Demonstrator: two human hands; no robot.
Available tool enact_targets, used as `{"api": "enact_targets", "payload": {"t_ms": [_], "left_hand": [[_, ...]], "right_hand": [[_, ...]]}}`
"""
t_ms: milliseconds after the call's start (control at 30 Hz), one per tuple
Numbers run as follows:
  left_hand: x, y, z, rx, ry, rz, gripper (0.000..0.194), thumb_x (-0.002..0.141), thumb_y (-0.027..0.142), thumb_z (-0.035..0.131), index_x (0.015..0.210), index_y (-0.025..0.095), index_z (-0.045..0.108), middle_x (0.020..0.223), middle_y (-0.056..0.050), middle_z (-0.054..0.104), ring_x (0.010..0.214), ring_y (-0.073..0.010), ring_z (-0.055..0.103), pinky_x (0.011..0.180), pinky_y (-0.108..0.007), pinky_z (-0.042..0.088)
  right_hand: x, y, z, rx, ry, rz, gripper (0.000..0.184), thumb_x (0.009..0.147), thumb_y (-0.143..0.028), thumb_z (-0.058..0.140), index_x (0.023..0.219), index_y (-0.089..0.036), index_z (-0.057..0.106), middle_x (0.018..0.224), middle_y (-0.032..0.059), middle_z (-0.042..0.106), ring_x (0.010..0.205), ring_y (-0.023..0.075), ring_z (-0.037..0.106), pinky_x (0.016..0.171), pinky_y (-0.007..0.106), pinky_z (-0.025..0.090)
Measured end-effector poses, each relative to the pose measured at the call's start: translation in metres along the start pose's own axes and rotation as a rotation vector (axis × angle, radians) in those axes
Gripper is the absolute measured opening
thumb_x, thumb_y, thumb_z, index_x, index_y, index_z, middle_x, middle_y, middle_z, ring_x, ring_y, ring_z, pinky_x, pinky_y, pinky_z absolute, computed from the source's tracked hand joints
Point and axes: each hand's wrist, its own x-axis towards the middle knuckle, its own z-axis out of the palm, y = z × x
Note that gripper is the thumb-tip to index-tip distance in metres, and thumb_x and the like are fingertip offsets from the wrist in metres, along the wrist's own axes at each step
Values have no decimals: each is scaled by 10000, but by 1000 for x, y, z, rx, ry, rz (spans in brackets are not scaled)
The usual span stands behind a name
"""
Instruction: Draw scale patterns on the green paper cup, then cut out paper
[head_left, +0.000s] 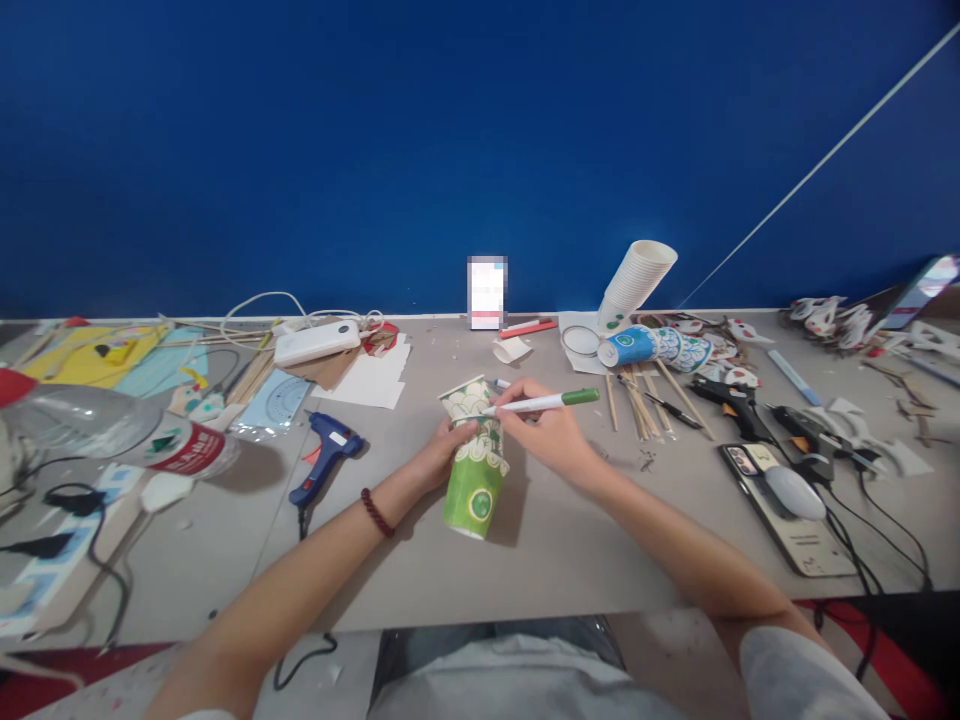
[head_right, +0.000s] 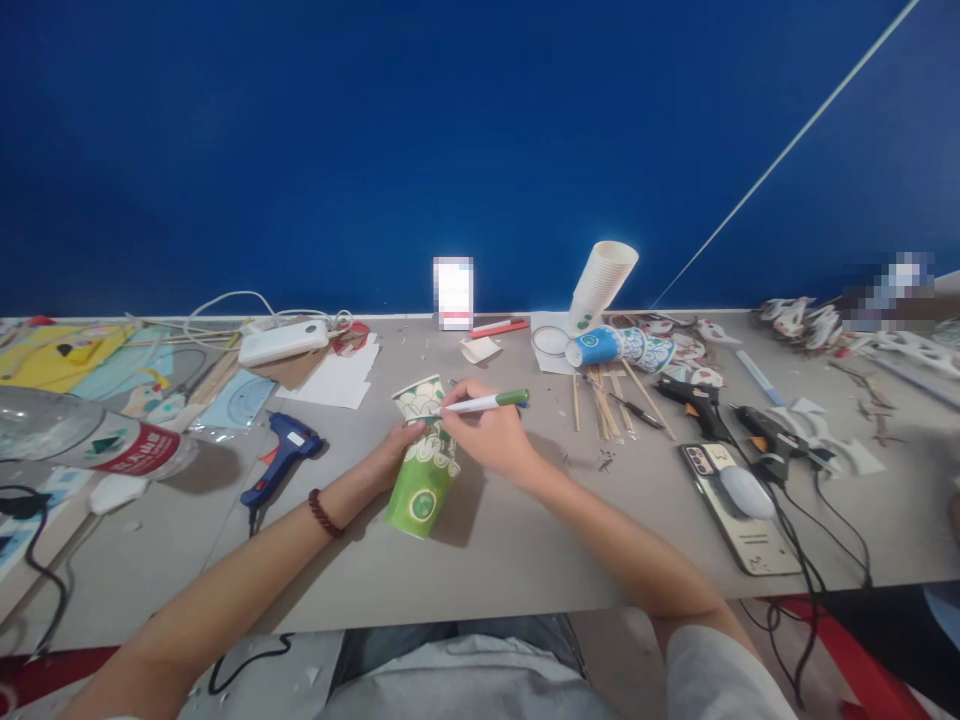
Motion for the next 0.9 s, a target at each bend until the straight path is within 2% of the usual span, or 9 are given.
{"api": "enact_targets", "payload": {"t_ms": [300,500,667,900], "left_hand": [[-3,2,2,38,-32,21,401,661,331,729,988,148,585,772,-27,659,667,-176,598,665,-308,473],[-2,2,3,37,-7,14,476,601,335,764,987,132,572,728,-40,659,609,-157,609,640,-297,486],[-2,1,3,26,-3,8,491,604,334,762,1007,135,565,738,-39,666,621,-161,621,648,-300,494],[1,-2,-3,11,-2,12,522,629,321,749,1079,144,552,812,-58,675,693,-183,635,656,-303,491]], "right_hand": [[1,0,1,108,15,-3,94,769,-304,560,801,-216,549,729,-9,596,644,138,568,599,273,458],[2,0,1,109,30,2,112,767,-317,556,813,-215,543,726,-2,596,633,139,561,584,276,458],[2,1,2,105,22,-10,92,763,-298,557,803,-216,544,730,-4,596,648,142,567,600,281,462],[-1,-1,1,60,-2,4,42,758,-255,557,757,-219,537,805,15,645,772,176,607,667,297,468]]}}
